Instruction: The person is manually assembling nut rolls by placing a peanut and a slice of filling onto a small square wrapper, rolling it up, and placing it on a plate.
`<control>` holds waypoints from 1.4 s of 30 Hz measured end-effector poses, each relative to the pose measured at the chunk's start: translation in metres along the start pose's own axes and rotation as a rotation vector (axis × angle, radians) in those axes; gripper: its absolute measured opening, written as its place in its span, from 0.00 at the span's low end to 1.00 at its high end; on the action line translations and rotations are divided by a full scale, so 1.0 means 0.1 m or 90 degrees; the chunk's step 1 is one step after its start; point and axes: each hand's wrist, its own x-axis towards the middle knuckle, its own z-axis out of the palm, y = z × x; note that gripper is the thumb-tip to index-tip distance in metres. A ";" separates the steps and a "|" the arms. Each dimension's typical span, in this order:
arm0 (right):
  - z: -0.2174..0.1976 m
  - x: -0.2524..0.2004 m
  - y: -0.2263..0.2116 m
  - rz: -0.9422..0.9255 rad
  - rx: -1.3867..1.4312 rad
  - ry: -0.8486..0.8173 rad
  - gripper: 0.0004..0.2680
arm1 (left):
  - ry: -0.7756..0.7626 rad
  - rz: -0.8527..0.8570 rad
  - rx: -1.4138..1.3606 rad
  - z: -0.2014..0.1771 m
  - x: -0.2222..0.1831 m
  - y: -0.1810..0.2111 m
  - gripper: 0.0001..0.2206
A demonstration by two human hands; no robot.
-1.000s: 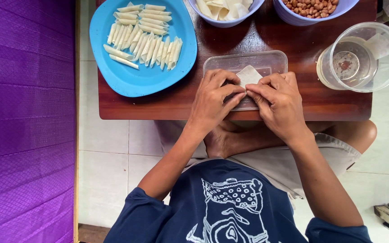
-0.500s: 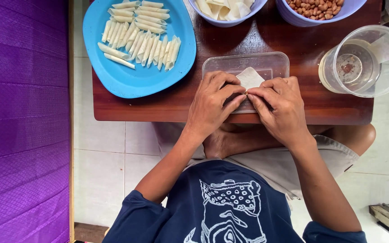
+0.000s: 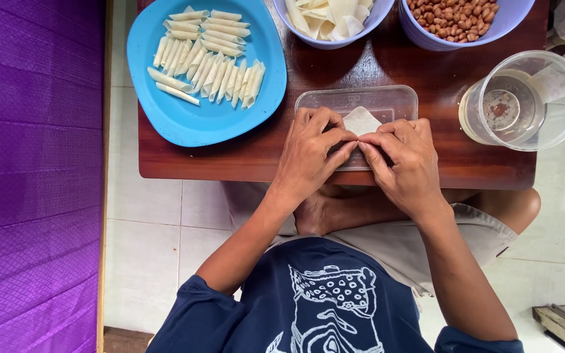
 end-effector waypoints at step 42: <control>-0.05 0.07 0.07 -0.066 -0.150 -0.048 0.02 | 0.029 -0.012 -0.005 0.03 0.00 0.01 0.02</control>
